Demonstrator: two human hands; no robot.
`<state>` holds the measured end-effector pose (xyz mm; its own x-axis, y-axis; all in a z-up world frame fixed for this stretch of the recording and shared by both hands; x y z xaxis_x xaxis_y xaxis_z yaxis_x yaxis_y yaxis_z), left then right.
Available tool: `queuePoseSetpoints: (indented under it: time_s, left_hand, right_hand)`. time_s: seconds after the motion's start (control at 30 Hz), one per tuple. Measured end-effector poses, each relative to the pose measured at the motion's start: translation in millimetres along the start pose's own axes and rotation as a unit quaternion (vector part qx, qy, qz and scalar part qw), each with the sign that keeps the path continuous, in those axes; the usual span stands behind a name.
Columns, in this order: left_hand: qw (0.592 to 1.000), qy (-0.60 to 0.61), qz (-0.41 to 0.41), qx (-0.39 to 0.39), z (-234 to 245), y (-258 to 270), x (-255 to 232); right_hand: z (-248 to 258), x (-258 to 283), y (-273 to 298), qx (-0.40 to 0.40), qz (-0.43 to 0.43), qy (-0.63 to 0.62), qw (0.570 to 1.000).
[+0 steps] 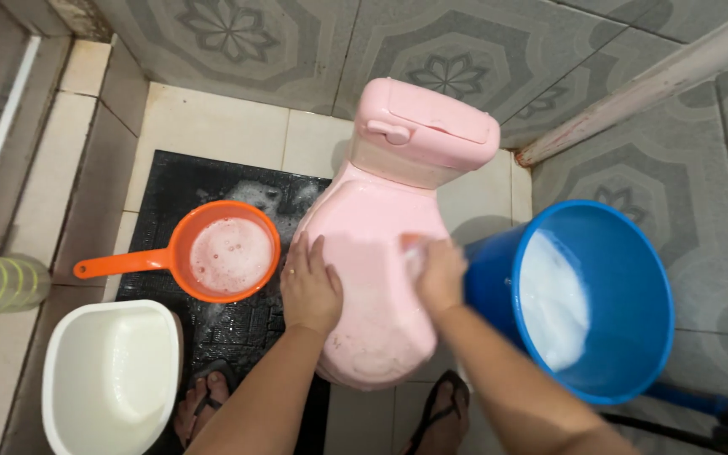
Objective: Cleaning a pink toy training potty with soap and water in a bathroom.
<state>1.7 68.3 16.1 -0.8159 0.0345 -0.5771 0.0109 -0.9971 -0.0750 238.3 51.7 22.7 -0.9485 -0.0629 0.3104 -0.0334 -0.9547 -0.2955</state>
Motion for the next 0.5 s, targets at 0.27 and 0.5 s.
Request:
queuePoseSetpoints:
  time_s: [0.27,0.5]
  left_hand:
    - [0.994,0.054,0.068,-0.073,1,10,17]
    - [0.982,0.096,0.140,-0.078,20,15,19]
  right_hand:
    - [-52,75,-100,-0.066,0.117,-0.085,0.987]
    - [-83,153,-74,0.204,0.284,-0.166,0.922]
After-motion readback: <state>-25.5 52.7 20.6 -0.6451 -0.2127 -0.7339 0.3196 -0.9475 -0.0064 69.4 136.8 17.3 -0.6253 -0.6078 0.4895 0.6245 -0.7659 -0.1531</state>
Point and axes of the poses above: each hand's wrist, its own y-axis away from the middle knuckle, its own z-axis out of the back of the hand, x = y × z, the point moved 7 cm from there along -y, towards the middle knuckle, and after that the axes turned 4 degrees about z, right-handed, at the moved point
